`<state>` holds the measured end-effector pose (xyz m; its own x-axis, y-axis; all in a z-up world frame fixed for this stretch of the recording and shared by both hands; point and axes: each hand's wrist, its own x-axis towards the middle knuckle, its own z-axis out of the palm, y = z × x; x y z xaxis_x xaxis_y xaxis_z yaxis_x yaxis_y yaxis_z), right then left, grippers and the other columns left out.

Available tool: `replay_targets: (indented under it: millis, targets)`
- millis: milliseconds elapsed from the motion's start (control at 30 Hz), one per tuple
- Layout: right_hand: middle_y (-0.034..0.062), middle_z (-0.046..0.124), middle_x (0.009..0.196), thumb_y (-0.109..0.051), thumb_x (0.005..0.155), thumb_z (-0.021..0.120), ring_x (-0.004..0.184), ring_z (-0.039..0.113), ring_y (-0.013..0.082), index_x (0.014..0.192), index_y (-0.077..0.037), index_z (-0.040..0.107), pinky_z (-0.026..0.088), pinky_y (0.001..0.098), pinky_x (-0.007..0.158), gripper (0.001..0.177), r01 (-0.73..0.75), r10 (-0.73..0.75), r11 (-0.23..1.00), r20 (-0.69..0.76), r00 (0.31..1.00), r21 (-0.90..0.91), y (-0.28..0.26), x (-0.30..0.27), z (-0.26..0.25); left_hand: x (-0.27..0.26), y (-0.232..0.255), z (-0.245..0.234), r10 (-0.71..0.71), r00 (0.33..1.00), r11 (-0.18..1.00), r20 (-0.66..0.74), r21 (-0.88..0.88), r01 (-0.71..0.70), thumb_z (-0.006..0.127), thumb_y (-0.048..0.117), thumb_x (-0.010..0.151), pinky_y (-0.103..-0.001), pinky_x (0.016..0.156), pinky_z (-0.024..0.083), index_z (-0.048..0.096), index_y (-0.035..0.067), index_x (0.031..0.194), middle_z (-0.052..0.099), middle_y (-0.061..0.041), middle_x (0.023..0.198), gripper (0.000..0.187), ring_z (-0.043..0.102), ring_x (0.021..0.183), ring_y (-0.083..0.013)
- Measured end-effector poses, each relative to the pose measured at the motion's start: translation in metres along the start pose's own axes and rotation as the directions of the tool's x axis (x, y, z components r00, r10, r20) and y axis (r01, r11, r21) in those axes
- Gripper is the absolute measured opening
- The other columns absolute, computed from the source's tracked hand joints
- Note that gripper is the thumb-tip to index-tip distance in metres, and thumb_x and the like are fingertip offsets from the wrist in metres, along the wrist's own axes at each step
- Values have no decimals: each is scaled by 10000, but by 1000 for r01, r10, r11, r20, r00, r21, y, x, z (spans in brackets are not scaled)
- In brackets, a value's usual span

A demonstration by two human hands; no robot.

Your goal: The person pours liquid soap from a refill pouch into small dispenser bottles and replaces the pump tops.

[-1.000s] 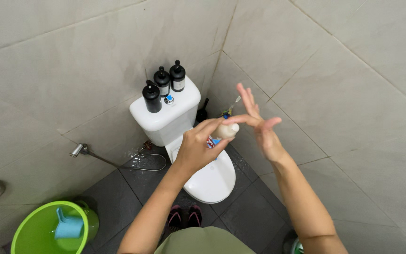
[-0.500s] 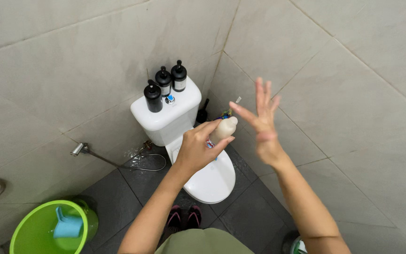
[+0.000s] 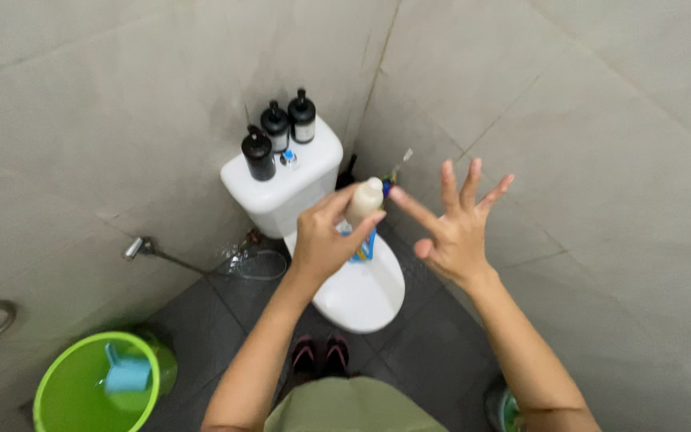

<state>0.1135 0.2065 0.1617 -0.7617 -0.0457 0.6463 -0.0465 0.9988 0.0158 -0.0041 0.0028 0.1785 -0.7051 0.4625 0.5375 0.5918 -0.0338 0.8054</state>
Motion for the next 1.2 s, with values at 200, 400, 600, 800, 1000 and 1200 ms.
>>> replay_targets:
  millis: [200,400,600,800,1000,1200]
  targets:
    - [165,278,1708,-354,1052,672,1604,249,363,1631,-189,302,166,574,1305,706,-449,498,719,56,865,531,34,-94,68,-11,-18,-6,-78,997,995,2,-59,78,840,148,889,-310,894,626,690,28,1253,756,-130,1179,411,762,1069,-200]
    - [87,637,1177,-8,868,769,924,654,166,1309,-97,601,573,322,796,480,-852,802,415,314,509,320,28,-283,223,-33,-67,11,-278,960,961,30,12,278,845,98,845,-305,876,621,711,47,1223,764,-119,1187,404,767,1053,-200]
    - [145,668,1119,-49,792,822,848,703,256,1207,-91,667,582,359,736,446,-908,716,383,567,408,170,-19,-370,351,-80,-165,49,-251,967,967,49,-33,253,812,1,837,-335,1004,596,691,10,1244,715,-174,1286,425,720,1210,-252]
    - [200,623,1136,-53,776,795,845,689,339,1246,-73,637,568,431,778,496,-930,720,354,606,338,99,-20,-405,456,-132,-249,88,-343,937,931,71,-108,349,796,-8,844,-335,1017,589,675,0,1271,716,-165,1304,445,714,1223,-240]
    - [159,646,1185,-2,883,675,915,710,374,1115,-88,691,591,444,826,248,-847,651,525,603,461,80,-15,-424,491,-150,-284,99,-370,927,926,65,-53,373,809,2,825,-334,1000,593,686,17,1252,727,-155,1279,444,726,1200,-237]
    - [127,756,1030,-118,864,816,849,751,231,1137,-103,737,596,342,785,285,-943,579,315,766,281,108,-27,-406,438,-141,-269,95,-324,943,945,78,-25,327,805,3,809,-346,1025,570,690,32,1255,732,-147,1267,461,727,1203,-268]
